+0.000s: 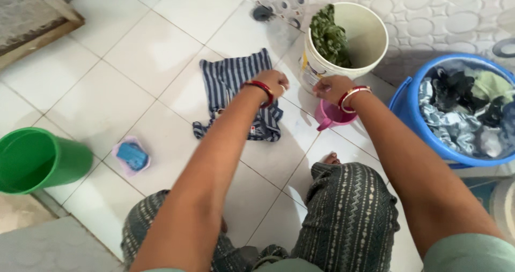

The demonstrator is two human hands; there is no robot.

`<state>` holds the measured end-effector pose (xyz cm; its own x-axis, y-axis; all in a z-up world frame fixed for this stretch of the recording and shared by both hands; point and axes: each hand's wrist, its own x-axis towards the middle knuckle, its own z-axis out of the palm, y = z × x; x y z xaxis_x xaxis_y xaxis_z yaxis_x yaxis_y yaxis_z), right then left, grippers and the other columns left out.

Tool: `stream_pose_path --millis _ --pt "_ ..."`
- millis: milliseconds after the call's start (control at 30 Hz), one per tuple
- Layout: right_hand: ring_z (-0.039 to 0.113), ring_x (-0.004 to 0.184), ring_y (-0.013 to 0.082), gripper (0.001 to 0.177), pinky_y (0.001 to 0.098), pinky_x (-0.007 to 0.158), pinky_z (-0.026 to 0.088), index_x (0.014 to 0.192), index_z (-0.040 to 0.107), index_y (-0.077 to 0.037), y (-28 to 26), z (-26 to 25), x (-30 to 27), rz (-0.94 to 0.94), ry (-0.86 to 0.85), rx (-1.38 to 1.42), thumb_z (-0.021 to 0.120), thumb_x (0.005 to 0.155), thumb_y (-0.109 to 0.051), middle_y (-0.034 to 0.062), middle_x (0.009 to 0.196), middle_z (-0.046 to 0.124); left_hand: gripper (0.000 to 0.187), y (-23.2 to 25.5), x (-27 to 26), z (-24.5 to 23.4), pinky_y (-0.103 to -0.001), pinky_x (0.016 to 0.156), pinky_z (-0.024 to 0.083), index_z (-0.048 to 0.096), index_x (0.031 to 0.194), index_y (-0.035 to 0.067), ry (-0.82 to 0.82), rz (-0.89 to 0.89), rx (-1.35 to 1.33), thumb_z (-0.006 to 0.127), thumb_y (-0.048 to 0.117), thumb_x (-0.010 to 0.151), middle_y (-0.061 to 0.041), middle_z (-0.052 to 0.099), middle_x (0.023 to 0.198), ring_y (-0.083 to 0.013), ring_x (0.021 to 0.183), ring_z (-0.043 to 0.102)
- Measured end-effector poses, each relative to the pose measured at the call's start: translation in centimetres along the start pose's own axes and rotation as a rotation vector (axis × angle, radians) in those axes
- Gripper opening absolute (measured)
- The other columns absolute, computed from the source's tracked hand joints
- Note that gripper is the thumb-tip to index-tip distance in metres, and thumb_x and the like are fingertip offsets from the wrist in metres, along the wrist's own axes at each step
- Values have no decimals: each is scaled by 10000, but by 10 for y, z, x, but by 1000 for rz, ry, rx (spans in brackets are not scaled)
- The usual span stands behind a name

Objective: The person washes clothes by hand in a tiled bathroom. They scrub a black garment and a striped shirt on the floor using a blue sponge, rinse them in a blue bucket, and wring out the excess water.

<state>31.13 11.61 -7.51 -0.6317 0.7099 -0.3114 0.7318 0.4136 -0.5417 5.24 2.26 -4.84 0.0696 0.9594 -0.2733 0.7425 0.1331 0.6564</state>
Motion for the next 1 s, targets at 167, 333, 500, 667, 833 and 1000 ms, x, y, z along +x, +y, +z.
stream_pose_path --millis 167,333,500,667,833,1000 --pt "708 1062 329 329 417 945 545 1168 734 -140 64 50 -29 132 -19 -322 715 875 -289 133 1113 744 306 13 41 105 -402 984 524 744 1155 125 -43 23 -24 631 270 910 -167 735 1152 -315 1093 699" --pt "426 1354 417 721 735 982 405 1296 633 -150 106 115 -46 217 131 -526 852 635 -335 177 1375 593 403 19 41 179 -430 1035 484 683 1250 92 -144 -61 -52 645 335 931 -209 671 1263 -361 1211 627" --pt "431 1404 283 383 712 1112 238 1289 645 -322 111 134 -59 324 60 -384 596 924 -215 59 1320 650 455 24 25 200 -443 1039 466 617 1341 118 -161 -74 -90 652 279 917 -210 633 1297 -378 1217 598" --pt "667 1131 252 404 631 1180 268 1287 665 -274 84 111 -66 224 85 -471 515 950 -110 68 1102 745 490 16 38 204 -445 1050 463 577 1339 50 -94 -31 -130 689 191 883 -252 599 1328 -405 1217 591" --pt "717 947 305 225 476 906 536 1112 716 -221 46 65 -74 141 237 -322 566 944 -218 94 1002 757 511 37 39 186 -443 1059 463 557 1368 97 -48 -22 -128 657 164 871 -248 577 1353 -404 1234 578" --pt "686 748 398 239 504 649 543 1097 730 -161 -7 -18 -113 -58 497 -141 619 927 -285 159 846 726 495 100 19 128 -463 1015 442 624 1300 142 185 87 -109 646 55 813 -224 555 1303 -416 1167 558"
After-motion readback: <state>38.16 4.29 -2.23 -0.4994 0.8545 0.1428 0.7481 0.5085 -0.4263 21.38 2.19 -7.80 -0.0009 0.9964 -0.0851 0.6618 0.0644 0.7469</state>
